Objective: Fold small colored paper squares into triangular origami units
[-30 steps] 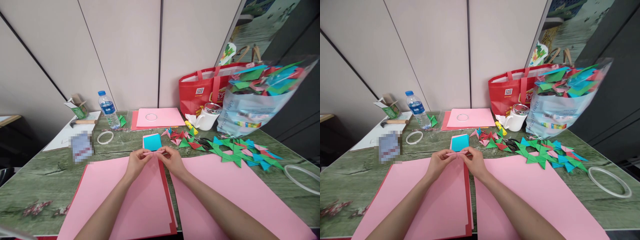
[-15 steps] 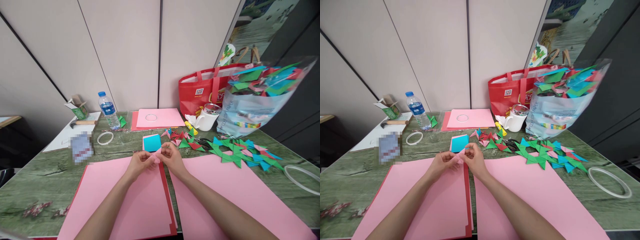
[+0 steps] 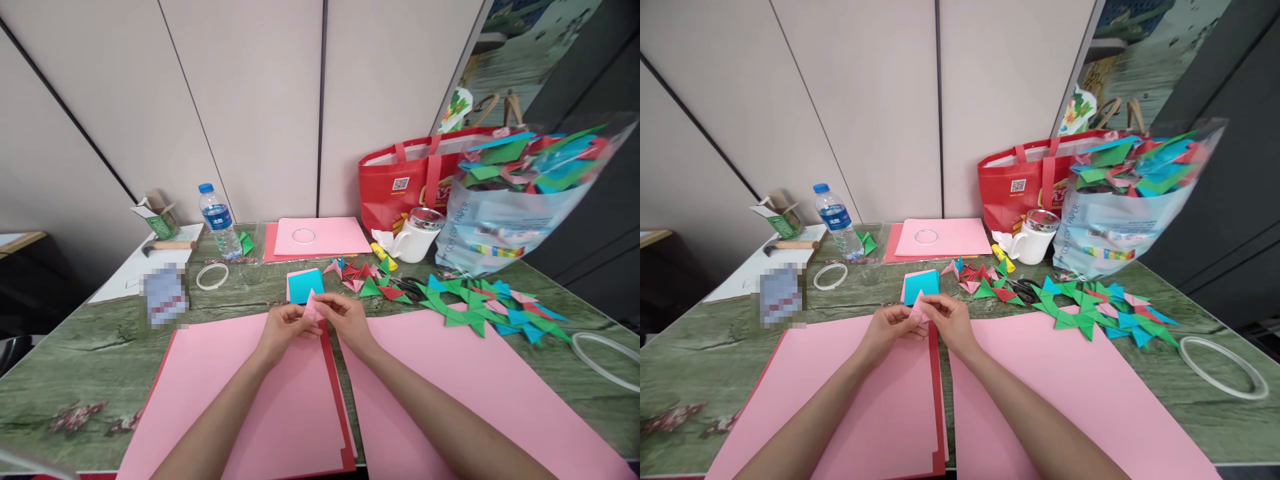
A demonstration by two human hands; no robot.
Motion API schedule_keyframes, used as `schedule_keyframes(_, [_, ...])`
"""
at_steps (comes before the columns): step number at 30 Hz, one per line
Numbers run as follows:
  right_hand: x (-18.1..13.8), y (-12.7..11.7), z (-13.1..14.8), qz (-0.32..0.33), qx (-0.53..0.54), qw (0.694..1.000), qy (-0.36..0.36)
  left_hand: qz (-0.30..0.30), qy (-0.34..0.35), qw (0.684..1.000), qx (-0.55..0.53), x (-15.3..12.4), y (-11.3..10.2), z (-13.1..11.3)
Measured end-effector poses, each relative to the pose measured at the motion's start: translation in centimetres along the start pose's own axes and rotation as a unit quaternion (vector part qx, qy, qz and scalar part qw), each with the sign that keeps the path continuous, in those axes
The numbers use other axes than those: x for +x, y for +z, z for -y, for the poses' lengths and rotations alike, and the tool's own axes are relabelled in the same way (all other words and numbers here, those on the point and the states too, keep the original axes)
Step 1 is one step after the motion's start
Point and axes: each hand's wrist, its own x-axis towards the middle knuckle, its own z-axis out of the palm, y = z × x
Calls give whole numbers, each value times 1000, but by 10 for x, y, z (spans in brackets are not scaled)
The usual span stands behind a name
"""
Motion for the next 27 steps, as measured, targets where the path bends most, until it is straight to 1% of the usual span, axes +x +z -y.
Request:
schedule_keyframes(3, [1,-2,-1,29,-45,998,-37,-17,0,1000,0,0,0,-1])
schedule_keyframes(6, [1,-4,0,68,-111,988,-84,-35,6,999,2,1,-1,0])
schedule_keyframes(8, [0,-5,1,104,-135,978,-118,-36,15,999,8,2,-3,0])
schedule_keyframes(10, [0,-4,0,120,-145,972,-141,-28,24,999,24,2,-5,0])
schedule_keyframes(12, [-1,-5,-1,113,-154,969,-157,-17,29,998,46,3,-6,-2])
schedule_keyframes(14, [-1,-5,-4,100,-165,966,-174,-22,34,997,71,4,-6,-3])
schedule_keyframes(18, [0,-6,-11,88,-175,961,-195,-81,52,991,97,5,-6,-1])
schedule_keyframes(20, [0,-5,-12,87,-169,962,-198,-94,64,989,99,5,-6,0])
schedule_keyframes(23, [0,-4,-11,82,-154,965,-194,-90,104,983,119,4,-7,2])
schedule_keyframes(25, [-1,-3,-8,77,-154,967,-186,-82,118,981,131,4,-8,2])
schedule_keyframes(27, [-2,-2,-3,71,-162,968,-177,-88,134,978,134,4,-8,1])
